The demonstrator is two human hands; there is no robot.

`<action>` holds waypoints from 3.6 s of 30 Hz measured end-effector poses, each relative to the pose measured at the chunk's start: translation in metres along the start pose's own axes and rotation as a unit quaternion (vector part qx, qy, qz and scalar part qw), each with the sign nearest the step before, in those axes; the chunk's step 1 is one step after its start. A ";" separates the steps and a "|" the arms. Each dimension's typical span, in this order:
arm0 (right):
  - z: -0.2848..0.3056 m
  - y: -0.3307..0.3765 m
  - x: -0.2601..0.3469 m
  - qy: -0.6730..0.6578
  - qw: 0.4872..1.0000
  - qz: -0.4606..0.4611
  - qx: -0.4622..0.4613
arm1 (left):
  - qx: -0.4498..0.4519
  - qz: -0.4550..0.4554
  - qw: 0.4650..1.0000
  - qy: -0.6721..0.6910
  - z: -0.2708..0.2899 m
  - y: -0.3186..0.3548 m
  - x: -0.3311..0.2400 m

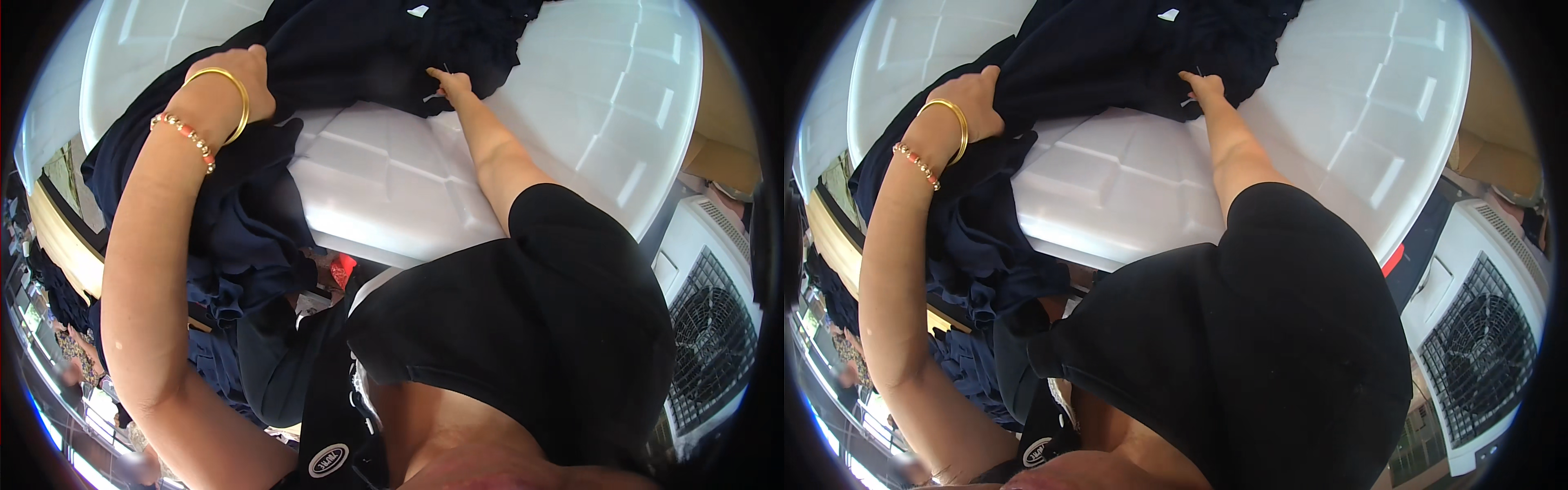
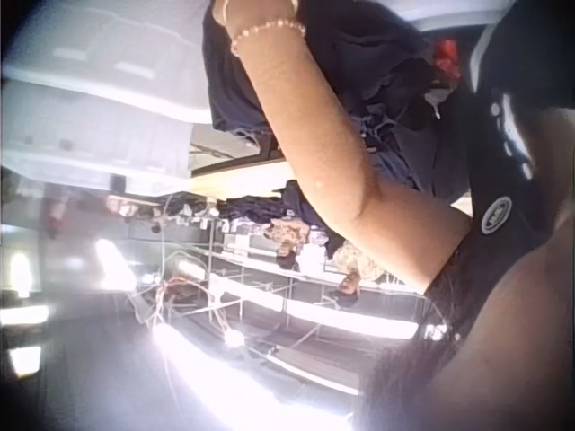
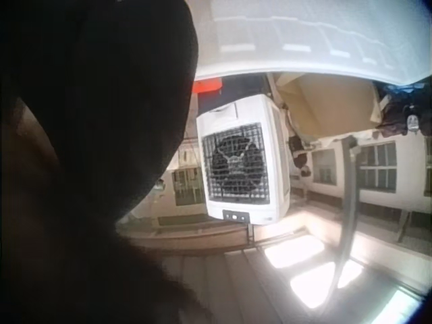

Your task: Trimming excess threads from garments using a hand clipper.

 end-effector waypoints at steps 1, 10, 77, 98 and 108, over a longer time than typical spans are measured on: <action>-0.004 0.004 -0.002 0.001 1.000 -0.014 0.007 | -0.047 -0.018 0.999 0.020 0.000 0.000 0.007; 0.032 -0.032 -0.010 -0.074 0.995 0.031 -0.055 | -0.341 0.036 0.830 0.440 -0.026 0.188 0.159; 0.054 0.309 0.290 -0.359 0.843 0.220 0.335 | -0.292 0.126 0.788 0.527 -0.314 0.219 0.031; -0.053 0.574 0.143 0.055 0.643 0.422 0.637 | -0.351 0.252 0.571 0.698 -0.354 0.317 0.068; -0.063 0.533 0.139 0.387 0.621 0.421 0.536 | -0.403 0.218 0.558 0.692 -0.340 0.298 0.054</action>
Point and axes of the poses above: each hand's wrist, its own y-axis away from the middle knuckle, its own z-axis out of the back of the hand, x = y × z, the point moved 3 cm from there along -y, towards the middle knuckle, and after that the axes turned 10 degrees about -y, right-handed, at the moved point
